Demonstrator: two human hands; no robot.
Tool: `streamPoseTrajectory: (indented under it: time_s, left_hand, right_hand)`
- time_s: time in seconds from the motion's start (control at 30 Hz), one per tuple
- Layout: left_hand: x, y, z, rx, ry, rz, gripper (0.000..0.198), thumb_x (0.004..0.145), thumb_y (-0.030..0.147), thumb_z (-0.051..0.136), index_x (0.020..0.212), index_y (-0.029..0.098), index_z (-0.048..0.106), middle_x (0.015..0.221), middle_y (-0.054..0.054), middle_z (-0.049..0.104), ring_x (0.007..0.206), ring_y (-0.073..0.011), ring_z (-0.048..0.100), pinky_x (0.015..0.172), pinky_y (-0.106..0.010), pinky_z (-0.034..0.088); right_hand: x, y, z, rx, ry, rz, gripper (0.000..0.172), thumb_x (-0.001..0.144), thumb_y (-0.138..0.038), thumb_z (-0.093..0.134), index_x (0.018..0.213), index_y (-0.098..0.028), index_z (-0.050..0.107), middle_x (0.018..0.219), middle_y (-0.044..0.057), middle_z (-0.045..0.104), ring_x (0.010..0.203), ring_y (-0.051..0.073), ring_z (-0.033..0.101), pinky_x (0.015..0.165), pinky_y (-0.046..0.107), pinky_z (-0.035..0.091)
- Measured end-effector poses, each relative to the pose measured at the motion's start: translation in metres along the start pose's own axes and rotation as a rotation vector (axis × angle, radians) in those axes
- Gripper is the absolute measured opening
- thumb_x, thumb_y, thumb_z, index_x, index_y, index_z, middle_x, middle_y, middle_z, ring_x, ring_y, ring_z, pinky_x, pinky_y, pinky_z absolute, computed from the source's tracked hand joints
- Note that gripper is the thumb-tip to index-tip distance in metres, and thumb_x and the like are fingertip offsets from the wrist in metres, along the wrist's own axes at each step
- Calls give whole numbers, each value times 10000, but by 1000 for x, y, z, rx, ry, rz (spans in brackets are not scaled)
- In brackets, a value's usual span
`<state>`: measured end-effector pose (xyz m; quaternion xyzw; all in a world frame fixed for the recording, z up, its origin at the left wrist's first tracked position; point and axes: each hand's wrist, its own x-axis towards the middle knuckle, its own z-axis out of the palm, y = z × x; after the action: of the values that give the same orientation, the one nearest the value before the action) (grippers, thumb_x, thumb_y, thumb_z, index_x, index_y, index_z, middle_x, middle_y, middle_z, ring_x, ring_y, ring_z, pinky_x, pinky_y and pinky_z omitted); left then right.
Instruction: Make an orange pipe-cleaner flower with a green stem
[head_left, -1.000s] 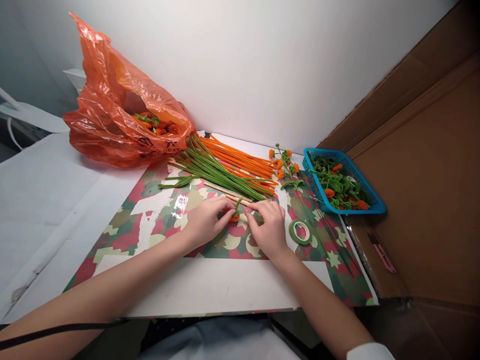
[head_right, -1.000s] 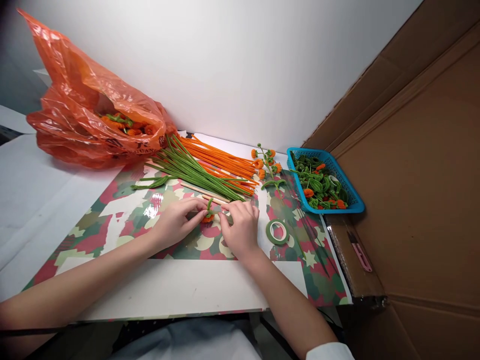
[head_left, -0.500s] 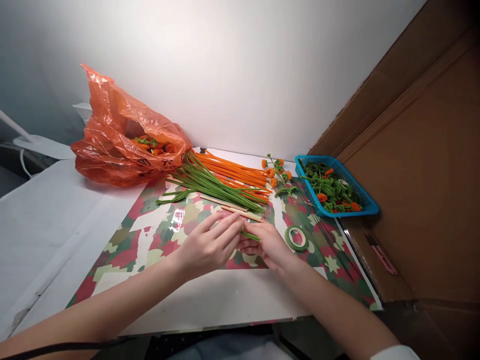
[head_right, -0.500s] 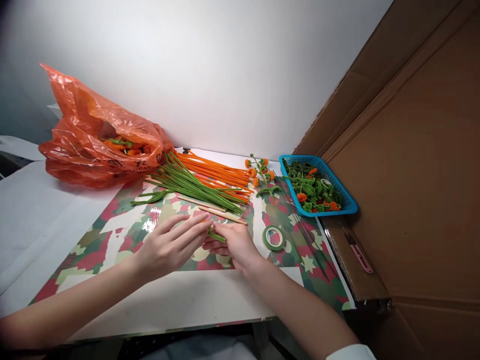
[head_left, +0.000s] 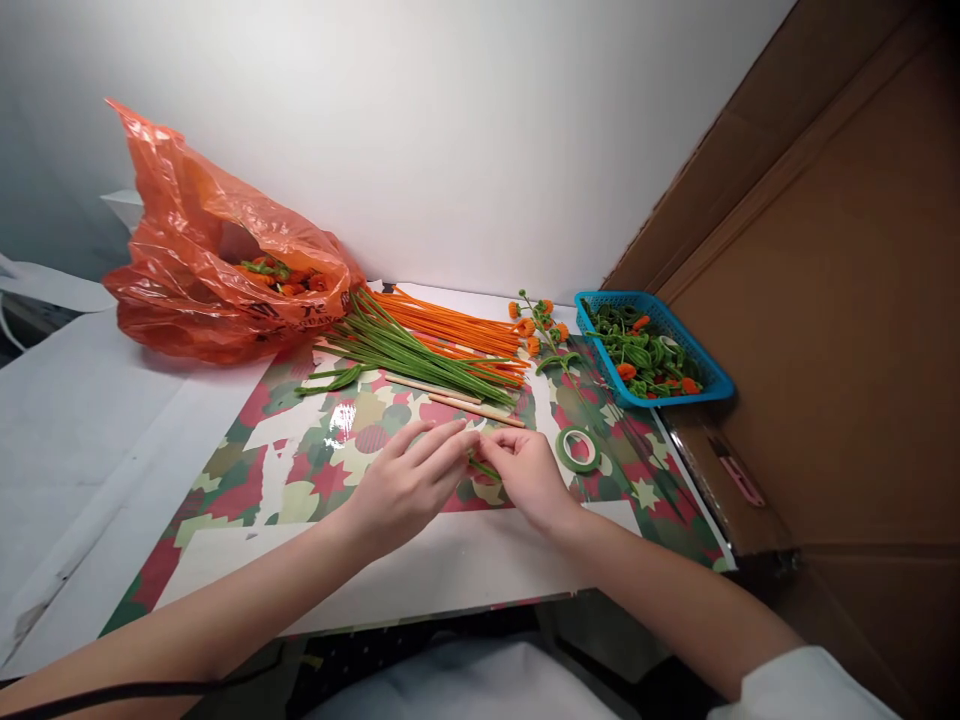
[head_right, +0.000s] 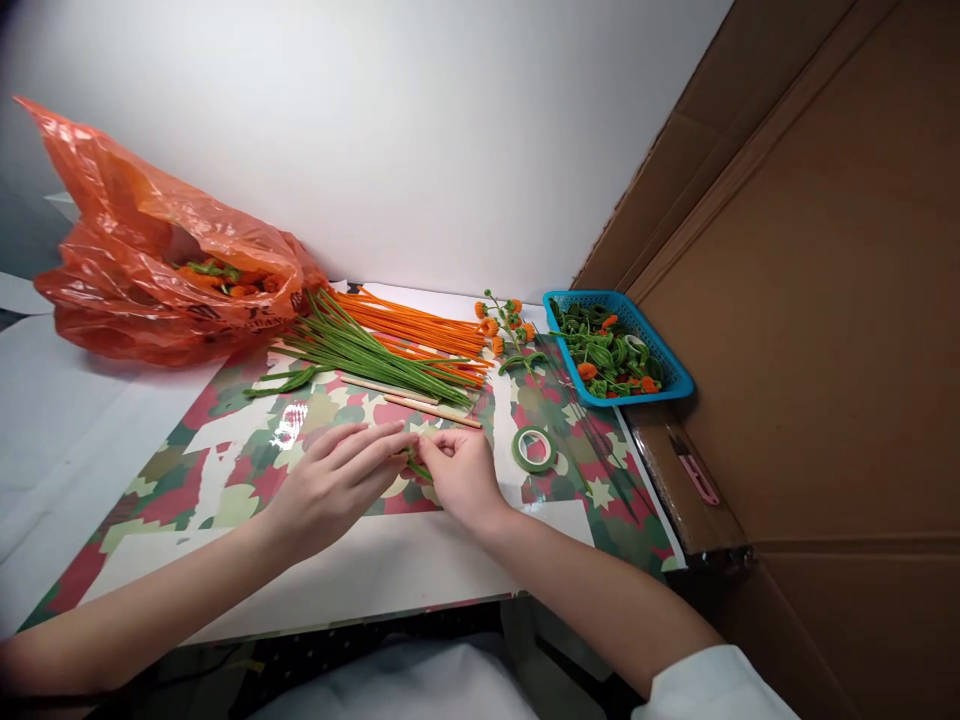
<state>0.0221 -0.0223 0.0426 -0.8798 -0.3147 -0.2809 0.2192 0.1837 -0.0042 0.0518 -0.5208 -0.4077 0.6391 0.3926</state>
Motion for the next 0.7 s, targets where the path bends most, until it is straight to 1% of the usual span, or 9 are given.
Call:
streamPoseTrajectory:
  time_s: [0.13,0.2,0.23,0.3,0.33,0.47,0.6,0.7]
  left_hand:
    - [3,0,1,14,-5,-22,252,911,43,446,835,138,667,1083,-77,719,1014,-221,662,885,-374,457]
    - [4,0,1,20,-10,-25,241,909,49,454,851,137,671,1086,-78,716,1026,-223,656,894,-376,454]
    - [5,0,1,22,-11,-26,233,908,54,461,858,137,673,1087,-76,715,1027,-225,654,900,-378,451]
    - [6,-1,1,26,-2,-30,221,906,63,473,853,139,674,1085,-68,716,1022,-227,653,909,-383,444]
    - [7,-1,2,32,6,-34,222,906,64,476,842,142,674,1081,-65,718,1023,-226,652,911,-381,442]
    - [10,-2,2,74,25,-77,251,911,62,470,795,156,672,1083,-58,720,1051,-215,645,929,-366,431]
    - [12,-2,4,111,34,-103,248,899,49,480,795,158,677,1088,-59,718,1069,-219,644,942,-369,416]
    - [12,-3,7,125,32,-106,235,892,51,489,826,158,687,1097,-65,715,1069,-224,644,945,-375,409]
  right_hand:
    - [-3,0,1,51,-2,15,356,580,-456,776,595,-142,608,553,-21,595,509,103,582,601,265,524]
    - [-4,0,1,80,-10,19,349,585,-410,788,722,-144,609,578,-20,627,526,110,604,608,263,522]
    - [-5,0,1,100,-6,11,371,587,-373,793,805,-152,590,595,-21,646,536,114,614,604,258,516]
    - [-6,2,3,138,19,-28,463,590,-299,795,939,-180,515,640,-25,678,562,121,633,598,245,506]
    - [-7,4,5,154,39,-52,492,595,-276,790,967,-194,479,662,-27,687,576,123,641,601,243,507]
    - [-7,14,12,173,116,-147,462,658,-261,750,987,-217,429,732,-31,690,608,126,659,621,249,525]
    - [-4,22,19,106,212,-256,413,715,-248,713,1007,-226,421,777,-22,690,578,112,630,536,219,479]
    - [0,25,22,104,249,-272,405,725,-240,700,1015,-225,417,792,-15,693,570,108,624,499,203,446]
